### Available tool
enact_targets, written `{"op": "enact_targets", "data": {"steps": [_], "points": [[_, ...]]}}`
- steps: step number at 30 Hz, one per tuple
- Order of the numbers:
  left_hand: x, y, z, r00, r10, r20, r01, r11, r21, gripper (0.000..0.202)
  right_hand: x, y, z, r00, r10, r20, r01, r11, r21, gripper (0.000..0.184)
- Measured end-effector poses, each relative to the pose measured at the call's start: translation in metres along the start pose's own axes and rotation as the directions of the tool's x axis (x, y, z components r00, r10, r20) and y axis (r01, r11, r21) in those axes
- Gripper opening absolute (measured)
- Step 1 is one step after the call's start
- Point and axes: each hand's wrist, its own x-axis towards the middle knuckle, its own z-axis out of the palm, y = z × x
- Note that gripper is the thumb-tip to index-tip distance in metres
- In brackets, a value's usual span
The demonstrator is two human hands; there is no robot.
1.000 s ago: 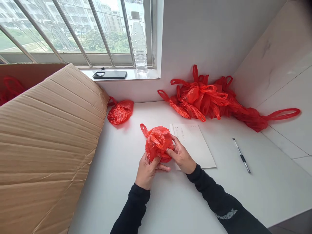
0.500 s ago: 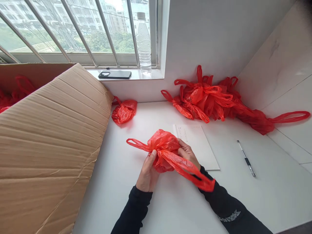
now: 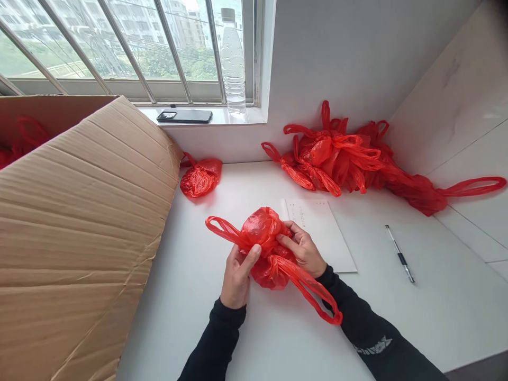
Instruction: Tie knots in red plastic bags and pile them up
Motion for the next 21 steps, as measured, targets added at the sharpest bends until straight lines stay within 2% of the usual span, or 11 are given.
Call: {"op": "enact_targets", "data": {"steps": [3, 6, 9, 11, 13, 15, 17, 19, 21], "points": [[0.003, 0.005, -0.004, 0.998, -0.046, -0.052, 0.038, 0.987, -0.153, 0.029, -0.001, -0.001, 0.002, 1.0, 0.004, -0.017, -0.004, 1.0, -0.009, 0.035], [0.01, 0.012, -0.016, 0.994, -0.094, -0.061, 0.065, 0.927, -0.368, 0.03, -0.003, 0.001, 0.001, 0.999, -0.02, -0.039, 0.017, 0.997, -0.069, 0.045], [0.015, 0.018, -0.025, 0.996, -0.073, -0.043, 0.045, 0.88, -0.472, 0.032, -0.006, 0.002, 0.001, 0.997, -0.048, 0.058, 0.059, 0.977, -0.206, 0.061], [0.015, 0.02, -0.025, 0.998, -0.043, -0.041, 0.018, 0.875, -0.483, 0.037, -0.008, 0.002, 0.002, 0.991, -0.031, 0.13, 0.068, 0.954, -0.291, 0.074], [0.014, 0.02, -0.022, 0.999, -0.032, -0.041, 0.009, 0.886, -0.464, 0.041, -0.009, 0.001, 0.004, 0.99, -0.016, 0.141, 0.063, 0.939, -0.337, 0.077], [0.012, 0.018, -0.017, 0.997, -0.051, -0.051, 0.025, 0.907, -0.421, 0.046, -0.009, 0.001, 0.005, 0.993, -0.015, 0.121, 0.055, 0.94, -0.336, 0.071], [0.01, 0.015, -0.015, 0.995, -0.068, -0.073, 0.037, 0.933, -0.358, 0.049, -0.007, 0.004, 0.004, 0.995, -0.004, 0.1, 0.035, 0.951, -0.307, 0.058], [0.01, 0.012, -0.014, 0.993, -0.051, -0.105, 0.018, 0.957, -0.29, 0.052, -0.004, 0.007, 0.0, 0.998, -0.012, 0.064, 0.027, 0.968, -0.251, 0.046], [0.01, 0.01, -0.015, 0.992, -0.009, -0.129, -0.023, 0.97, -0.242, 0.056, -0.001, 0.009, -0.004, 0.998, -0.064, -0.002, 0.062, 0.983, -0.173, 0.043]]}}
